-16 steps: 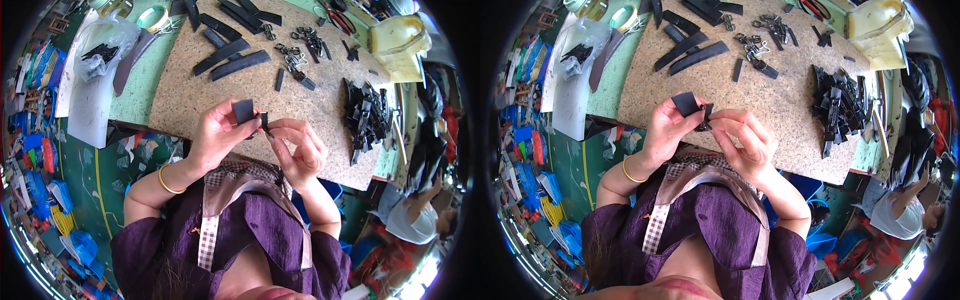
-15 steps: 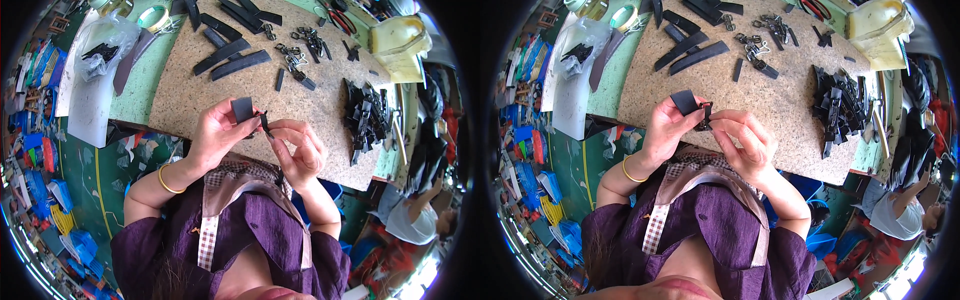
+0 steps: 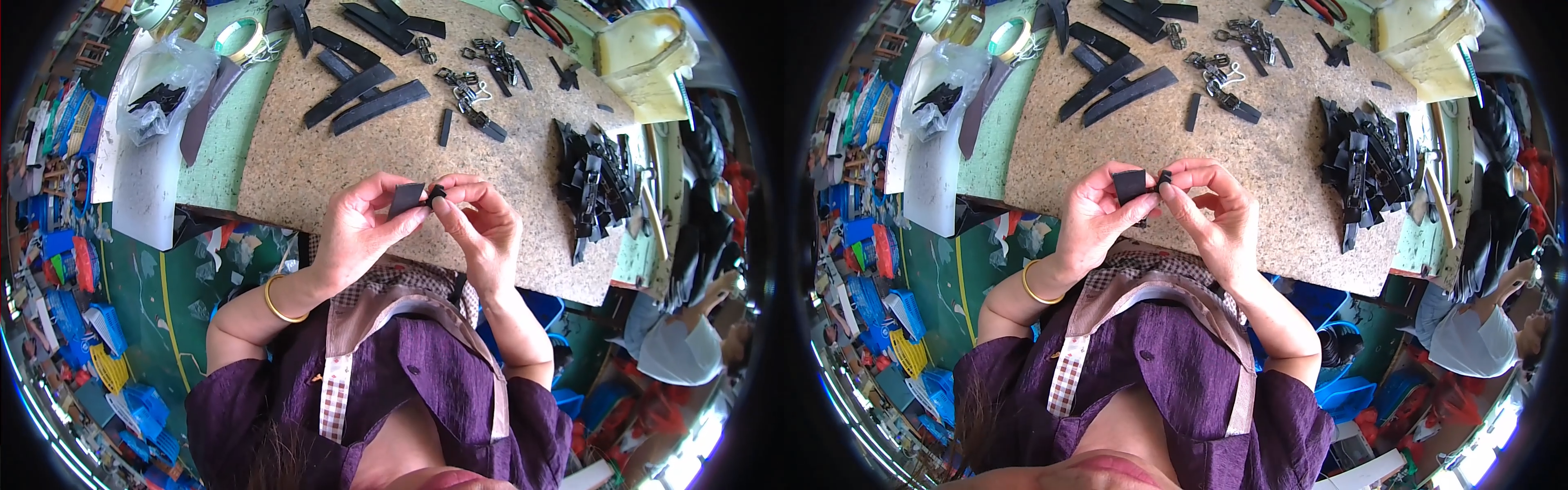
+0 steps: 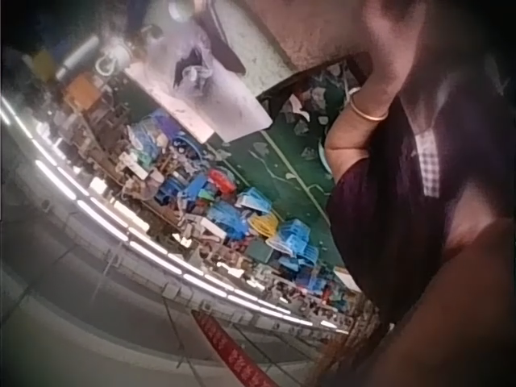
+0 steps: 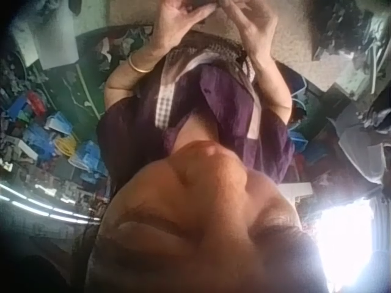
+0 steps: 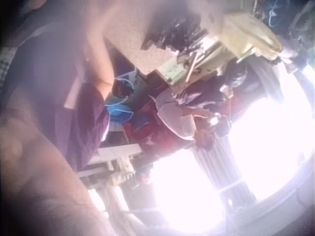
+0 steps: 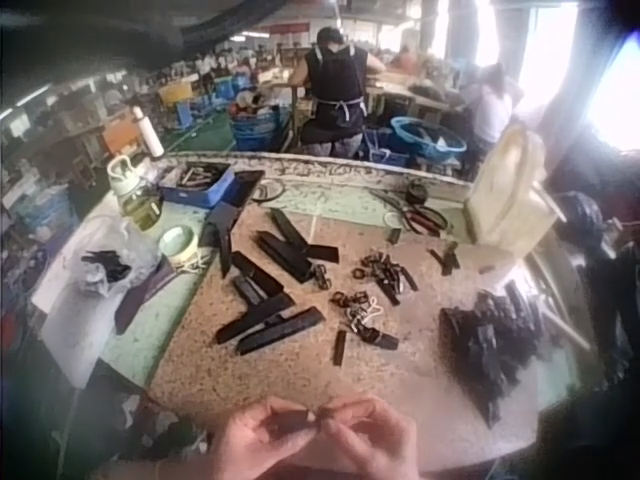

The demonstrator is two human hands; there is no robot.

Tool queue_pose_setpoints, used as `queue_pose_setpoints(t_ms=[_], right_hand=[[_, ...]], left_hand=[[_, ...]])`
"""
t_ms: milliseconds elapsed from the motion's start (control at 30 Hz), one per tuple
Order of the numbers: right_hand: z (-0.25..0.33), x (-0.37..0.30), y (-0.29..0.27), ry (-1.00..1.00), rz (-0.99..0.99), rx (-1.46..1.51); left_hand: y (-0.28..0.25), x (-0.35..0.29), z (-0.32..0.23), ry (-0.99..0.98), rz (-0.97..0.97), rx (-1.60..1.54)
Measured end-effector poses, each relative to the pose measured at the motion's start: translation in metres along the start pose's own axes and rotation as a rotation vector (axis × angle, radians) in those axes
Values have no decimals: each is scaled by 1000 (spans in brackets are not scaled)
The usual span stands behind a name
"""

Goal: The person attaches metal buckles to black leather straps by hand, then checks their alignment.

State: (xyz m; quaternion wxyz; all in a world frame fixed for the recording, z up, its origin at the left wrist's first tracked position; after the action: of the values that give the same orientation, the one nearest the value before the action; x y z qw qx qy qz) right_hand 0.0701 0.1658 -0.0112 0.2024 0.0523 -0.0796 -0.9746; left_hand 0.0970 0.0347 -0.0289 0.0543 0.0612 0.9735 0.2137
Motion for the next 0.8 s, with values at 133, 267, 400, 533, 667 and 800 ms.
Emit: queue_pose_setpoints(t_ms=[133, 267, 400, 533, 667, 800], right_hand=[[-3, 0, 0, -4, -14, 68], [-3, 0, 4, 46, -44, 167], [11, -5, -3, -191, -110, 109], [58, -23, 21, -550, 106, -541], [37, -14, 1, -156, -11, -399], [40, -13, 0, -161, 20, -382]], left_hand=[[-2, -2, 4, -3, 0, -17], [-2, -4, 4, 26, 1, -21], [-1, 2, -21, 174, 67, 241], [-2, 4, -29, 68, -6, 109], [4, 4, -29, -56, 89, 155], [4, 5, -29, -125, 91, 75]])
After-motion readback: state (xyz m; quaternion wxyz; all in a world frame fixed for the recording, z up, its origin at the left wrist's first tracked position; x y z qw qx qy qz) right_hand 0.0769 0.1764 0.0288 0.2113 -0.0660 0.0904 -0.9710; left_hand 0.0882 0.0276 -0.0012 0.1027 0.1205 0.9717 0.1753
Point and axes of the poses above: each hand's wrist, its own x-axis towards the middle knuckle, its own y-axis out of the palm, z = x × y, the point moved 9 cm from there along x, towards the middle knuckle, and after that the axes turned 7 degrees about z, right-handed, at the moved point
